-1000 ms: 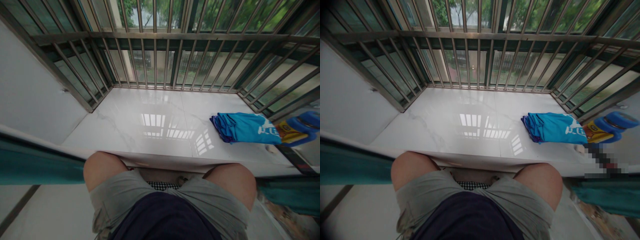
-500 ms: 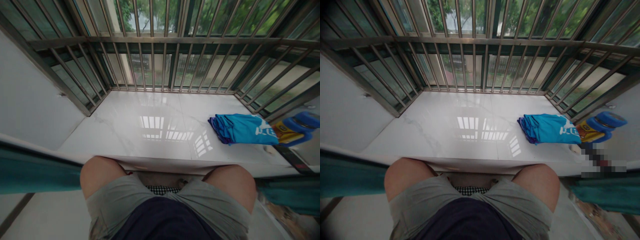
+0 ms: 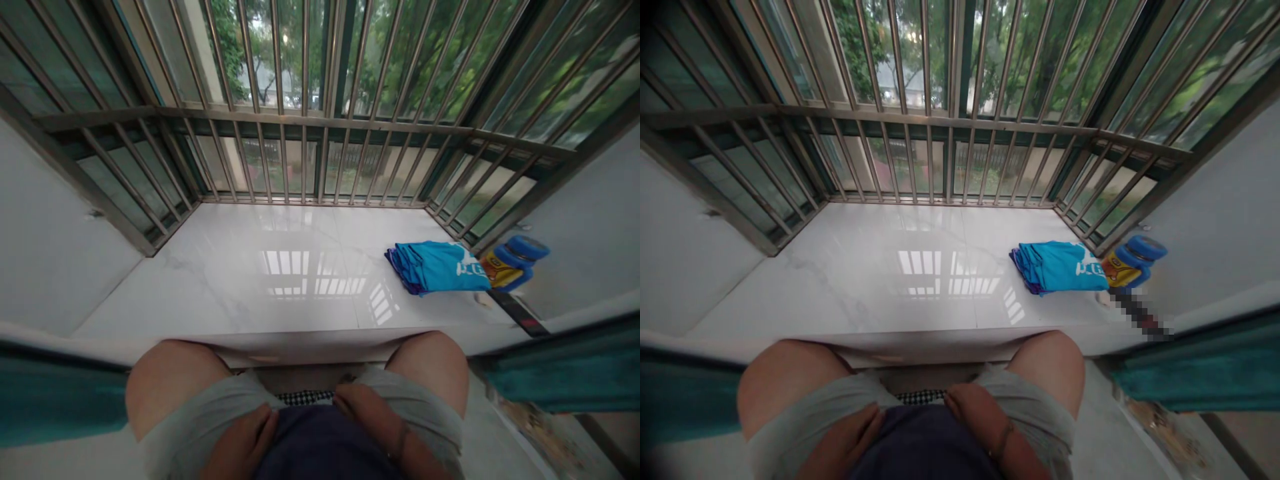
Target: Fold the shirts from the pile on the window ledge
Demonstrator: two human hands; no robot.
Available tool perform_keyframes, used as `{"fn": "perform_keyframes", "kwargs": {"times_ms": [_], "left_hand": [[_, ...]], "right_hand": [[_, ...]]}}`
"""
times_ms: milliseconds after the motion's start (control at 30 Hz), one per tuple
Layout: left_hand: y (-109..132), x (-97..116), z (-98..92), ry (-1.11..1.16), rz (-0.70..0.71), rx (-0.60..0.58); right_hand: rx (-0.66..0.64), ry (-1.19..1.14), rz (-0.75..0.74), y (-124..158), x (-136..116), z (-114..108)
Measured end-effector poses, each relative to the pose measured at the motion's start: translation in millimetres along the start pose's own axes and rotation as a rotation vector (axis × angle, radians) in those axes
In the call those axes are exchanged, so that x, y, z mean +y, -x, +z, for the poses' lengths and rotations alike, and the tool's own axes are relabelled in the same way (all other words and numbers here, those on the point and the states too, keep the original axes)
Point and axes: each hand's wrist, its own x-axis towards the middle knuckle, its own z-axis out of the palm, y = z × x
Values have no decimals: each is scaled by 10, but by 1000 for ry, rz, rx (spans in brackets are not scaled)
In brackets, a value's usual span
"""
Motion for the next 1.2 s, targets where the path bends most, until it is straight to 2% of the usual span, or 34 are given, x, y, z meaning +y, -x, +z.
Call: {"fn": "perform_keyframes", "kwargs": {"times_ms": [100, 200, 300, 467, 600, 667, 767, 833, 900, 1033, 1100, 1200], "left_hand": [[-83, 115, -48, 3, 68, -9], [-82, 112, -186, -42, 66, -27], [-52, 93, -272, -61, 81, -36], [-29, 167, -250, -45, 103, 24], [-72, 245, -240, -21, 114, 0], [-148, 254, -242, -24, 129, -5], [-372, 223, -168, 10, 165, -10], [-580, 186, -29, 61, 176, 5], [-794, 149, 169, 108, 169, 22], [-1115, 117, 501, 158, 192, 34], [-1211, 141, 518, 182, 225, 95], [-1327, 225, 333, 197, 286, 254]], "right_hand": [[11, 37, 24, 22, 53, 34], [59, 42, 26, 120, 185, -101], [43, 23, 33, 226, 249, -204], [33, -41, 52, 336, 236, -167], [37, -69, 56, 337, 235, -68], [66, -52, 42, 301, 250, -45], [183, 3, 46, 199, 311, -114], [316, 35, 71, 111, 395, -265], [480, 65, 114, 25, 523, -511], [843, 143, 210, -115, 900, -1202], [999, 232, 253, -191, 1119, -1552], [1176, 370, 403, -343, 1432, -1943]]}}
